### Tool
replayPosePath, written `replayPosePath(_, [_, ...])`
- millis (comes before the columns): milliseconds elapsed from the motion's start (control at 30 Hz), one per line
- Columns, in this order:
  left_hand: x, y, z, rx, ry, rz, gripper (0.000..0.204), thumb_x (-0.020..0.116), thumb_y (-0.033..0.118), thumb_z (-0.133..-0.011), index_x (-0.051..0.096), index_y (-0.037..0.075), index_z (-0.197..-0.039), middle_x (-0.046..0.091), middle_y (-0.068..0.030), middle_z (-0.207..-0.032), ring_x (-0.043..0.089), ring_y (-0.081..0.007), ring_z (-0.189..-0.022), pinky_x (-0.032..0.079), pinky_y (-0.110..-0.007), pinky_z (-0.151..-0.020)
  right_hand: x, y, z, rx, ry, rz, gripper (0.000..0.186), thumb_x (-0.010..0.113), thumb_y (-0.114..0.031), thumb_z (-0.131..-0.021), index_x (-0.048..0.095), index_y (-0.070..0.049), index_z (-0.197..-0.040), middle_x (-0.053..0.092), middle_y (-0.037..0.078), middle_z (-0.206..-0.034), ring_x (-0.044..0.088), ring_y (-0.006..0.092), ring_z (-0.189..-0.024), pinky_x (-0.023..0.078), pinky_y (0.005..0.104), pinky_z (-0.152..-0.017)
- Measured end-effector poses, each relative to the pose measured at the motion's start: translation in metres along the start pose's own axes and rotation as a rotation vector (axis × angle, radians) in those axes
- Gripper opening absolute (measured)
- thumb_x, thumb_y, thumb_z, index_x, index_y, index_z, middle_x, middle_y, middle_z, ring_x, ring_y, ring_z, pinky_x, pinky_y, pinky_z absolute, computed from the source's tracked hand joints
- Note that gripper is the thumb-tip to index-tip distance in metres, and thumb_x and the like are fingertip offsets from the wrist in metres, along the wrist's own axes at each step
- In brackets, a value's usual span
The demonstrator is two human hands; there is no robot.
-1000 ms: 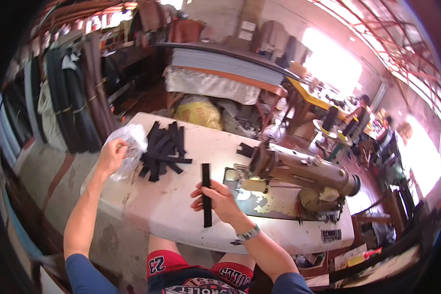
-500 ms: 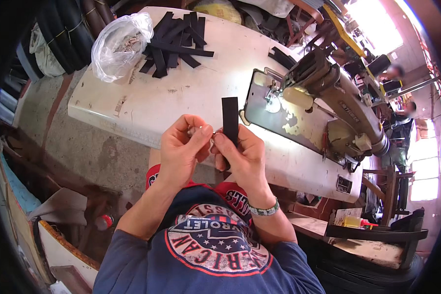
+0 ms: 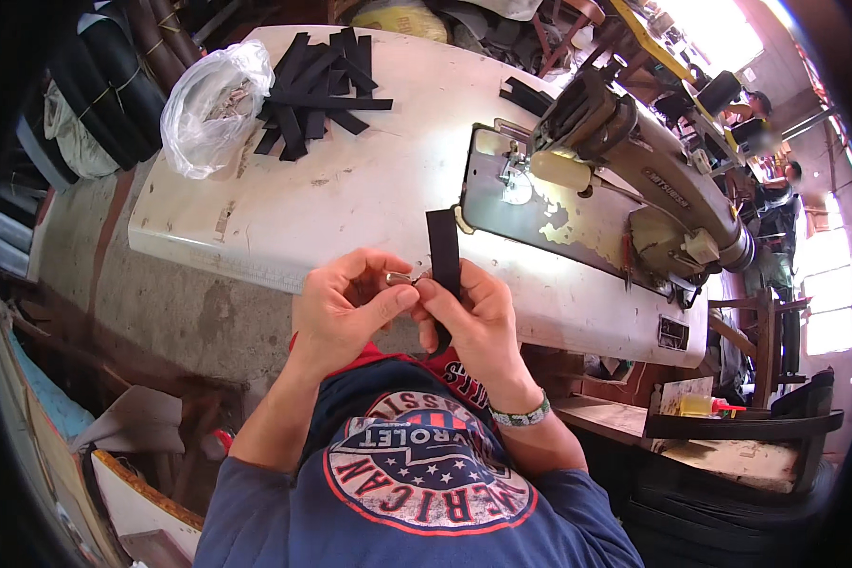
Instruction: The person sews and assembles small black straps with metal rings using an industrial sewing machine.
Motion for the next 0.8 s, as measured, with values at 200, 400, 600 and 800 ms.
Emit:
replayPosePath(200, [-0.002,-0.056,0.014,-0.433,0.094,0.286,0.019,0.073,0.019,-0.095,0.070,0.001,-0.097,0.069,-0.0033,-0.080,0.056,-0.0046,-0.056,0.040,-0.020,-0.045,0.001,-0.017,0.008,-0.293,0.112,0.595,0.016,0.068,-0.010,-0.094,0.063,0.005,-0.098,0.067,0.006,-0.074,0.065,0.0151,-0.062,0.050,0.0286,-0.055])
replayPosePath(400, [-0.010,-0.059,0.008,-0.320,0.072,0.604,0.018,0.065,0.012,-0.099,0.068,0.001,-0.113,0.069,-0.0087,-0.095,0.058,-0.0086,-0.065,0.044,-0.021,-0.056,-0.029,0.000,0.029,-0.168,0.213,0.315,0.035,0.049,-0.020,-0.105,0.066,0.002,-0.125,0.060,0.008,-0.083,0.054,0.0143,-0.069,0.044,0.0267,-0.065])
replayPosePath(600, [-0.004,-0.036,0.007,-0.212,-0.028,0.543,0.022,0.061,0.010,-0.100,0.064,-0.002,-0.119,0.068,-0.0106,-0.100,0.059,-0.0109,-0.070,0.044,-0.022,-0.060,-0.022,-0.012,0.036,-0.269,0.090,0.703,0.023,0.059,-0.019,-0.103,0.064,0.003,-0.103,0.054,0.005,-0.078,0.055,0.0108,-0.074,0.045,0.0291,-0.066])
replayPosePath(800, [0.011,-0.033,0.009,-0.201,-0.115,0.572,0.021,0.057,0.010,-0.102,0.061,-0.002,-0.118,0.063,-0.0079,-0.095,0.058,-0.0126,-0.072,0.044,-0.024,-0.064,-0.026,0.011,0.037,-0.010,0.056,0.351,0.020,0.063,-0.010,-0.100,0.057,0.003,-0.115,0.065,0.005,-0.086,0.061,0.0083,-0.072,0.049,0.0221,-0.065])
Point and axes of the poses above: each hand's wrist, its own z-axis away from the middle knuckle, its own x-axis out of the palm, y = z × x, the point moved 10 cm from there along -z, towards the middle knuckle
